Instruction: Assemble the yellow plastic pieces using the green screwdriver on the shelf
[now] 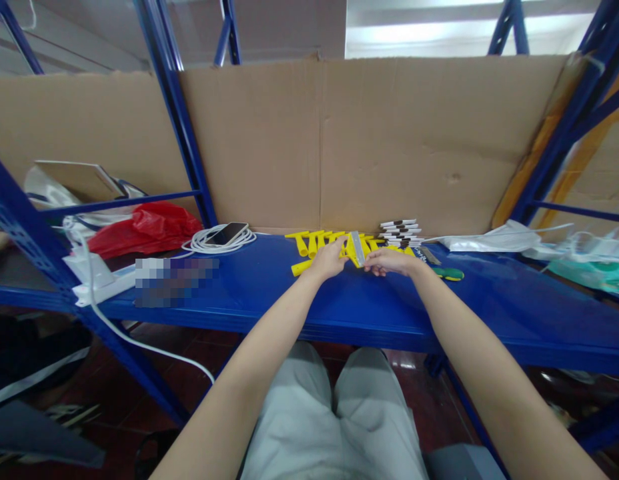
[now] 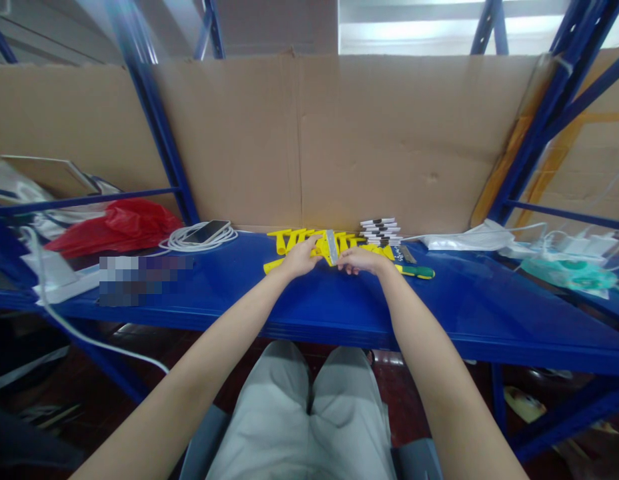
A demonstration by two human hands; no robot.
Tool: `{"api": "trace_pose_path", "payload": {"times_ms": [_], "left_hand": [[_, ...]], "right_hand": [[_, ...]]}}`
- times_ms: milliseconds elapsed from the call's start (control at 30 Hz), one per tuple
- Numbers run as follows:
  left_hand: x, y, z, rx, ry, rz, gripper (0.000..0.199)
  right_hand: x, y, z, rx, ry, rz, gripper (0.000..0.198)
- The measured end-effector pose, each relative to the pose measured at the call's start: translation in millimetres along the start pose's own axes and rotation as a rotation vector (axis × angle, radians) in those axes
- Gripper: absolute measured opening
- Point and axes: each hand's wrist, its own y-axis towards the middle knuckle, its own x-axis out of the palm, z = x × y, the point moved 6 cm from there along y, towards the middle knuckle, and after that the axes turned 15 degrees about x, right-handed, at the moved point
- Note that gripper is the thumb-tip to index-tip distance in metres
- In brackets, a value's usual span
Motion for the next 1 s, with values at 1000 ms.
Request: {"api": "trace_pose_path", "payload": {"times_ms": [1000], "left_hand": [[9, -3, 16, 0.166, 0.186, -0.164, 0.043]], "right_hand": [[4, 5, 0, -0.091, 0.142, 0.025, 0.024]]}}
